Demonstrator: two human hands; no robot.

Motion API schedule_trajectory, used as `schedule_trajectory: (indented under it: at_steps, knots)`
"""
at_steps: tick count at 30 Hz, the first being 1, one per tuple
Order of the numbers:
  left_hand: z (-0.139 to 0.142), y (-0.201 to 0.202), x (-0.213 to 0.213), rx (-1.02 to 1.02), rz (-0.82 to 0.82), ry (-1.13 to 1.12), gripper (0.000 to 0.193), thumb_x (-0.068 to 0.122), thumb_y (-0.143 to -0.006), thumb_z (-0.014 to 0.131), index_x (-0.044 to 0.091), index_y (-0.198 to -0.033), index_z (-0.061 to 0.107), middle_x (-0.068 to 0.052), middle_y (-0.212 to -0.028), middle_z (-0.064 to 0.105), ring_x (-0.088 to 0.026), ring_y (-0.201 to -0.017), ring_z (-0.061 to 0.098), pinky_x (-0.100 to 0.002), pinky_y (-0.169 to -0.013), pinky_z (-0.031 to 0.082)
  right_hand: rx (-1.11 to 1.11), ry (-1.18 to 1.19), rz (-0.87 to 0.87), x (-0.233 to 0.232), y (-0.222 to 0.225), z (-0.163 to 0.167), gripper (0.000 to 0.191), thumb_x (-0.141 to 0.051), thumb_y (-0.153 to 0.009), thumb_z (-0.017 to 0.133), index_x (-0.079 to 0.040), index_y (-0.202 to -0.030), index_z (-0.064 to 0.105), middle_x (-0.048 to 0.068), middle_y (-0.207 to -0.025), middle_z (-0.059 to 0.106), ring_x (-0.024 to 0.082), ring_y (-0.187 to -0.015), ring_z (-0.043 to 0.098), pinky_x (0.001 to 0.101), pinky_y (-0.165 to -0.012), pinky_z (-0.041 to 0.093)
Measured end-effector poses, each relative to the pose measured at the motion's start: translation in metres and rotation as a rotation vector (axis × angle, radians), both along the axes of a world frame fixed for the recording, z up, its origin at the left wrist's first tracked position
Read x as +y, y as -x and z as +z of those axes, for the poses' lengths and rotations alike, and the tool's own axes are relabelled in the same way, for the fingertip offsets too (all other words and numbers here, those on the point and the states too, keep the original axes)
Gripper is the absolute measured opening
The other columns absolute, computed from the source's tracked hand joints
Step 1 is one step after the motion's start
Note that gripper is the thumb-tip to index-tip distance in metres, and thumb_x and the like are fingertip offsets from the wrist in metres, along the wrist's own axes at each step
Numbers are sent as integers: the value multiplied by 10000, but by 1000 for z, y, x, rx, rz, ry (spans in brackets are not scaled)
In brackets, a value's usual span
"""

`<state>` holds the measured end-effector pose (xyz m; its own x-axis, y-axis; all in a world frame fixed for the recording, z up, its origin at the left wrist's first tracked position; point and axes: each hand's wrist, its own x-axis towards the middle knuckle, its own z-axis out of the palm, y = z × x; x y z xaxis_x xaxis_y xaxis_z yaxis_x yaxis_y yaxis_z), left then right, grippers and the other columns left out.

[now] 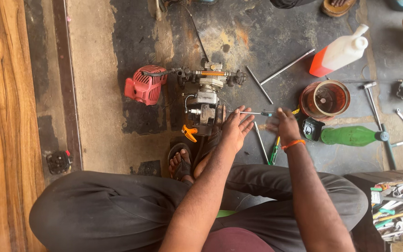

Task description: The person sits on the floor and uses a screwdriver and pliers to adjust and tighten components on a small engine. They manipulate the engine parts and use tools to secure them.

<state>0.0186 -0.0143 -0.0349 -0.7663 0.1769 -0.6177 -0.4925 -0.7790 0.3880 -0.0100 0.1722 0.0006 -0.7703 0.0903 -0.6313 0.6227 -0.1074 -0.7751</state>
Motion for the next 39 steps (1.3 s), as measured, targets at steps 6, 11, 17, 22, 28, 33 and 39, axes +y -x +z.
schedule_trajectory:
  at_steps: [6,11,17,22,28,33,39]
  knots:
    - [5,-1,-3,36,-24,41,394,380,-1092,425,177,-1411,536,-33,-1416,623,-188,-1184,630,-370,-1018,506,70,111,106,-6,-1,-7,288,-117,-972,541,-52,-1249,589,109,-1176,689,220,-1025,673,375,-887,565]
    - [5,1,-3,15,-8,15,386,328,-1089,418,144,-1409,530,-50,-1424,620,-195,-1182,642,-378,-1014,519,-402,334,-407,-5,3,-8,473,-487,-1076,519,-26,-1181,537,144,-1100,612,263,-1008,623,451,-886,547]
    - [6,-1,-3,49,-26,41,369,319,-1094,426,158,-1406,540,-54,-1424,622,-207,-1180,634,-375,-1015,513,268,83,217,-10,-3,9,305,-106,-949,613,-4,-1236,630,109,-1218,650,221,-1139,638,387,-992,534]
    - [9,1,-3,11,-9,25,384,348,-1093,412,168,-1411,533,-19,-1433,611,-182,-1201,622,-362,-1020,501,-179,272,-127,-13,-3,8,356,-296,-1031,537,-35,-1268,586,148,-1304,651,260,-1161,616,425,-957,537]
    - [0,-2,-2,50,-18,38,385,320,-1096,420,159,-1432,520,-32,-1440,611,-201,-1204,618,-376,-1029,500,-69,251,-193,1,-1,-10,361,-174,-998,542,-77,-1343,584,93,-1313,633,238,-1185,605,417,-998,533]
    - [-8,2,1,21,-7,3,376,308,-1087,444,168,-1427,523,-24,-1424,618,-208,-1194,634,-371,-1008,508,-218,338,-93,5,-3,-9,492,-422,-1087,563,16,-1311,568,162,-1179,632,277,-1075,606,446,-952,510]
    - [-6,0,2,20,-14,12,383,307,-1086,437,155,-1426,529,-33,-1422,622,-203,-1187,632,-371,-1011,514,-42,196,-204,-1,-10,-4,347,-262,-989,513,-74,-1269,594,47,-1130,661,205,-1023,633,404,-939,525]
